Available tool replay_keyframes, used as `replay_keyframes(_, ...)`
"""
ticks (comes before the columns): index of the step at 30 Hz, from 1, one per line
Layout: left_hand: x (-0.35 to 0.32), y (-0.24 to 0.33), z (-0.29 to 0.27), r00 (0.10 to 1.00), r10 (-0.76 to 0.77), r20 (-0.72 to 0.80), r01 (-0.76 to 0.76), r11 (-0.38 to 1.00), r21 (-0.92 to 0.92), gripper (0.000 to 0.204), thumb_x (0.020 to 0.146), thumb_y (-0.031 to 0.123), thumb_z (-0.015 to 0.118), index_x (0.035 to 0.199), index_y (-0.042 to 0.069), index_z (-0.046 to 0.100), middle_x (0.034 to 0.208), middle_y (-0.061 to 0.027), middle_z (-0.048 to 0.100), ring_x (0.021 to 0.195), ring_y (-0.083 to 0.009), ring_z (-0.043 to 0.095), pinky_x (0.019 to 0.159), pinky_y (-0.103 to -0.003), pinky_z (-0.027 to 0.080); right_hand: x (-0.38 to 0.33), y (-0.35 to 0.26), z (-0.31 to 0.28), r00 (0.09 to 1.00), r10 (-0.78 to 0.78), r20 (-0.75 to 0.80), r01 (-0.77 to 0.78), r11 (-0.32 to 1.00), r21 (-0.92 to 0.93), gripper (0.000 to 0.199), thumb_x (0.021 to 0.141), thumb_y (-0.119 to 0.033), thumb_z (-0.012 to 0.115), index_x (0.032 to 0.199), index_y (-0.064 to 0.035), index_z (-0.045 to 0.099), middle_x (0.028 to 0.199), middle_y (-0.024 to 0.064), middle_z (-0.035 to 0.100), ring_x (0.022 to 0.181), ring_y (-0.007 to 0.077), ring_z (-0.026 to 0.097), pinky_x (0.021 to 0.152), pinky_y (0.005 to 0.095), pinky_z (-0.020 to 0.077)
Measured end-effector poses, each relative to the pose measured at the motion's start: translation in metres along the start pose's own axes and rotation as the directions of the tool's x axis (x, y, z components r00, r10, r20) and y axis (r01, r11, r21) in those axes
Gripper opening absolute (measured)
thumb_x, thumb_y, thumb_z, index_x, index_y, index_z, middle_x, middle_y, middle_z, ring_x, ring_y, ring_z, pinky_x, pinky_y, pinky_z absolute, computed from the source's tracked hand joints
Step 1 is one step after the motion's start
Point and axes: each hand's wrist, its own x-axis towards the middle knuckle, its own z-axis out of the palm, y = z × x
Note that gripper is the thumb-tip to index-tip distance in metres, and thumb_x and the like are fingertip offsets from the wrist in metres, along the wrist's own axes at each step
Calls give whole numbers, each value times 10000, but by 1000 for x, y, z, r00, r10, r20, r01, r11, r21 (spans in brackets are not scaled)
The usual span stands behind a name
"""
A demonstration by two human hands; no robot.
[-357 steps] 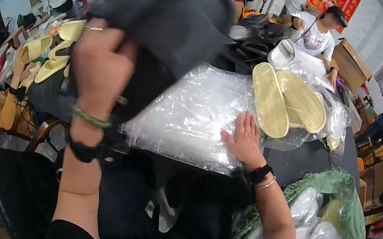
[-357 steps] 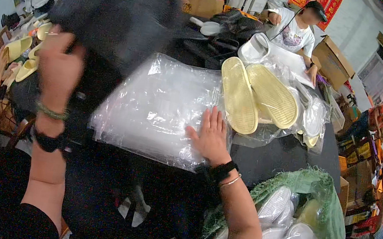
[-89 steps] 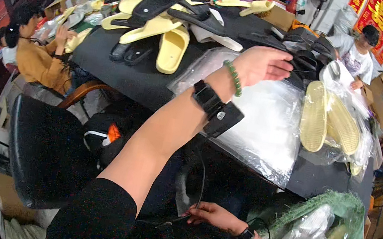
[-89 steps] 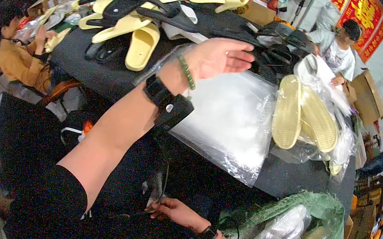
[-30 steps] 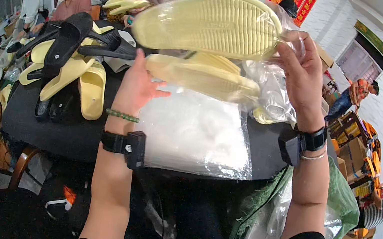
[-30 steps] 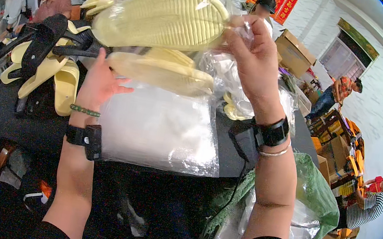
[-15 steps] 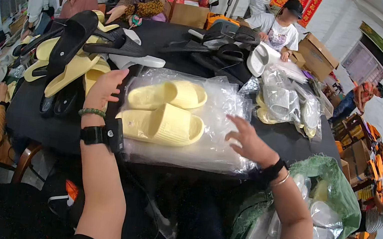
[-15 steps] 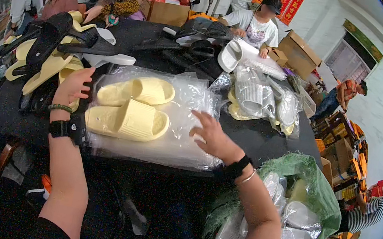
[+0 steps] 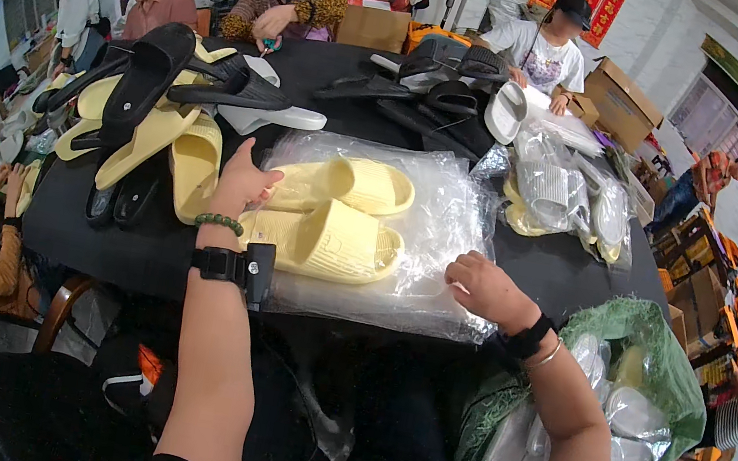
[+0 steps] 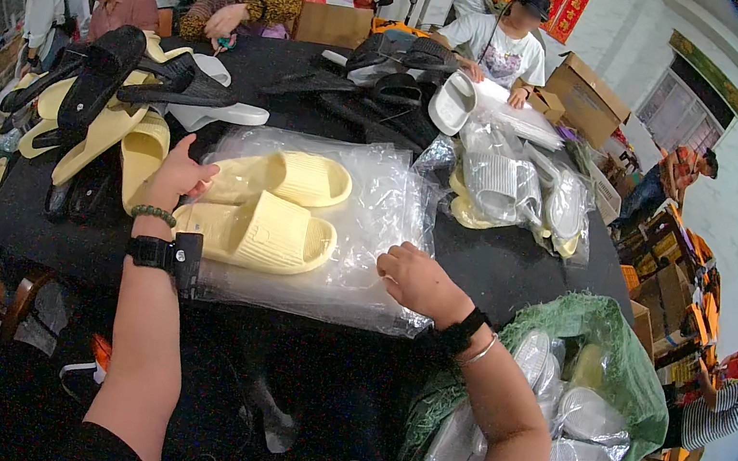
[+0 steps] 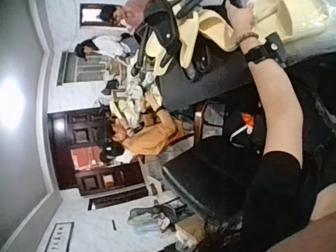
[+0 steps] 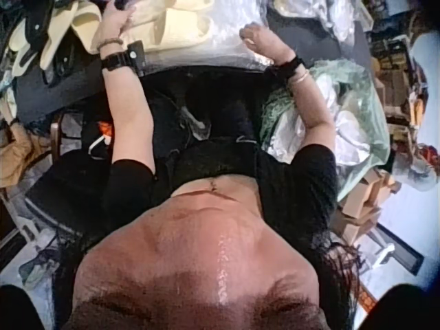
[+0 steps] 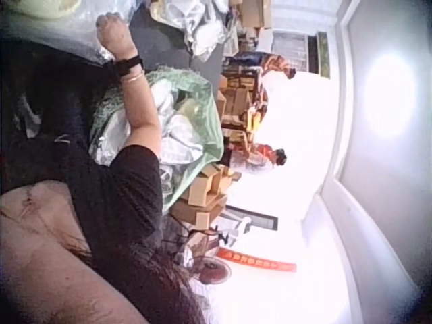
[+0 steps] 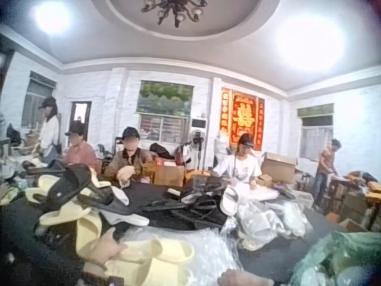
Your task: Packing sandals and slippers into plastic bags at a manufacturing facility.
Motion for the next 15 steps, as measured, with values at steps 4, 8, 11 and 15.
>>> replay_keyframes(4,12,0,22,998,13,-63,-13,1000,6,879,771,220,774,1472,-1,292,894,-132,678,663,-149,632,595,-305,516,18,24,-45,976,41,212,-117,926,359,236,881,-175,605,1039,-2,631,894,133,694,797,247,684,742,356,538)
replay_keyframes(8,32,-35,10,961,157,-230,-146,987,65,809,795,262,753,1438,-20,353,914,-142,685,742,-160,655,674,-311,523,83,68,-49,865,501,38,-383,608,696,244,956,-229,563,1071,-18,601,912,30,650,740,103,629,612,254,485)
replay_keyframes(11,15,-10,17,978,66,-198,-106,975,-195,718,833,251,731,1396,-44,398,892,-146,690,754,-179,675,683,-298,522,110,112,-26,753,658,0,-460,527,715,324,941,-324,592,1058,-22,584,899,37,640,688,110,607,564,250,463)
replay_keyframes(15,10,3,18,980,33,-196,-91,952,-294,573,869,130,681,1366,-25,443,758,-90,656,642,-154,634,606,-281,505,142,166,23,641,757,-124,-573,580,579,450,896,-423,639,1016,6,579,827,115,652,730,203,640,605,326,494)
